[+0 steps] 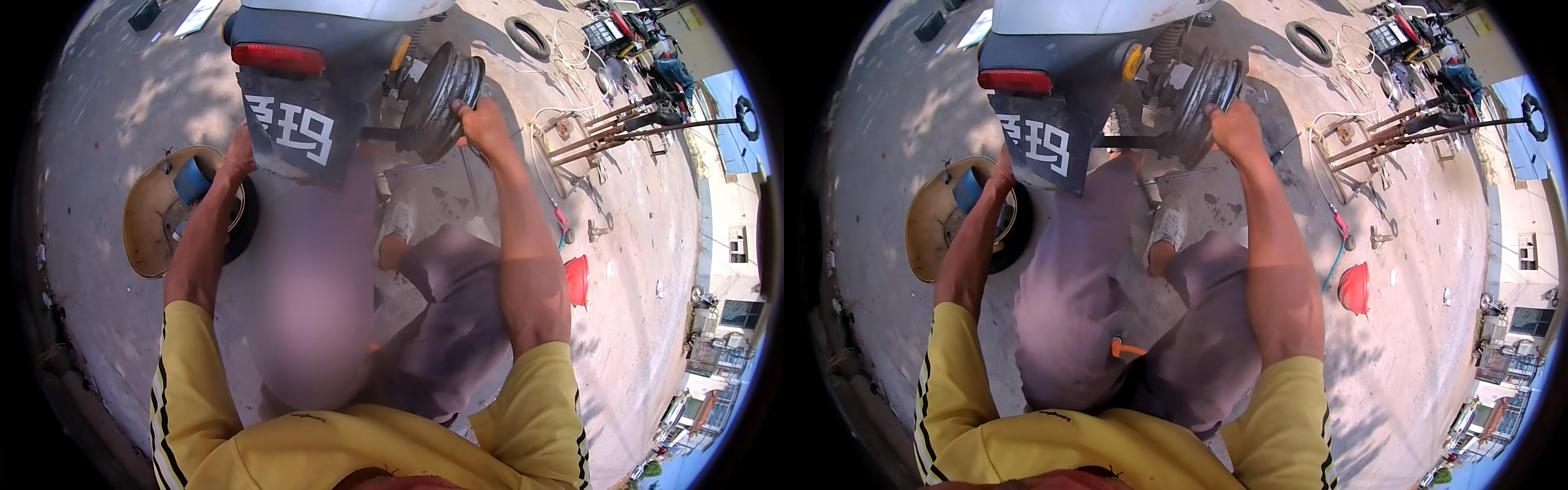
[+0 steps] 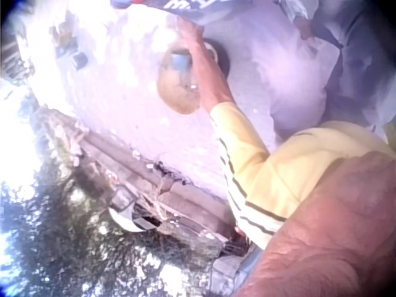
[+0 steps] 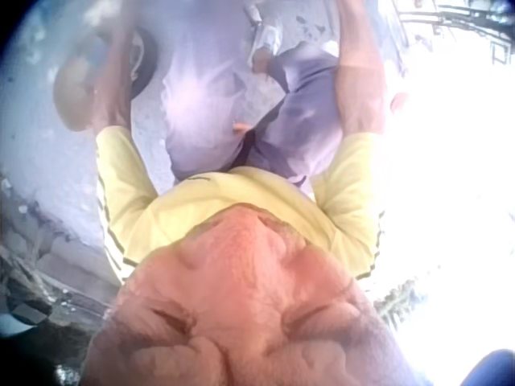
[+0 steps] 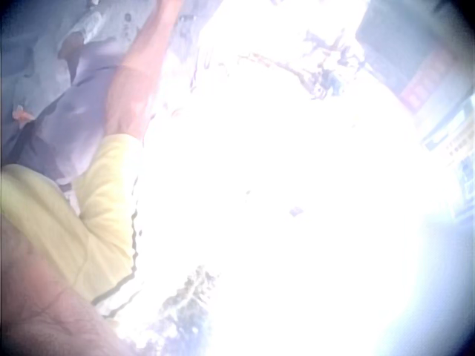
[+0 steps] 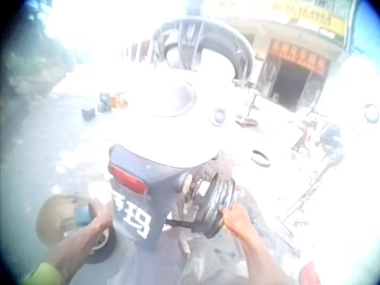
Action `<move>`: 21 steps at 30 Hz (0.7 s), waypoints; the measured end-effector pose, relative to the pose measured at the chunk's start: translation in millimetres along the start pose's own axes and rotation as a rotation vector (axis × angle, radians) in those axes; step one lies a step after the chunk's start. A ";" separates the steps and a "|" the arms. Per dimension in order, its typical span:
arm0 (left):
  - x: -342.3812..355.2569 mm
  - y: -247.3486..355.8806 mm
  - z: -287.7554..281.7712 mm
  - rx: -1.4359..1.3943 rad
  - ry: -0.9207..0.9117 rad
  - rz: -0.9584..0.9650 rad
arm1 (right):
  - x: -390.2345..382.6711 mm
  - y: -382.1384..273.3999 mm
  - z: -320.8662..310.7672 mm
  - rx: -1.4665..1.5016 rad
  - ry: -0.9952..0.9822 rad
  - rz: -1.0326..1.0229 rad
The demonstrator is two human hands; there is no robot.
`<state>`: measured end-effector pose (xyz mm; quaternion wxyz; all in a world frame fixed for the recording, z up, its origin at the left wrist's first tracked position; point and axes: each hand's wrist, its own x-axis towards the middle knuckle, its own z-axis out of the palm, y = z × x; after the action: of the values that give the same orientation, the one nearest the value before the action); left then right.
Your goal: The person uses a wrench to loosen and remove the rear wheel of a scooter. They repeatedly strike the wheel hub with the wrench to loosen it, then detach the wheel from the axle and set it aside.
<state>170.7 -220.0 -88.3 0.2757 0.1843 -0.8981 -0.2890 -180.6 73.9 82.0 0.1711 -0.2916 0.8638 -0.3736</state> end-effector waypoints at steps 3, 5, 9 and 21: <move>-4.7 -24.0 15.2 -0.044 0.026 -0.084 | -3.8 -8.3 -7.1 -0.007 -0.060 0.026; -9.9 -50.2 27.5 -0.170 0.038 -0.131 | -2.2 -7.6 -6.3 0.013 -0.061 0.027; -20.9 -66.0 43.8 -0.350 0.032 -0.311 | 4.9 8.7 -4.0 0.024 -0.044 -0.009; -62.8 -3.4 34.2 -0.021 -0.001 -0.212 | -12.2 -19.8 -14.0 0.122 -0.087 0.081</move>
<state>199.7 -177.5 -138.1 0.2450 0.2750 -0.8706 -0.3261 -171.0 78.4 107.0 0.2408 -0.2613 0.8423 -0.4053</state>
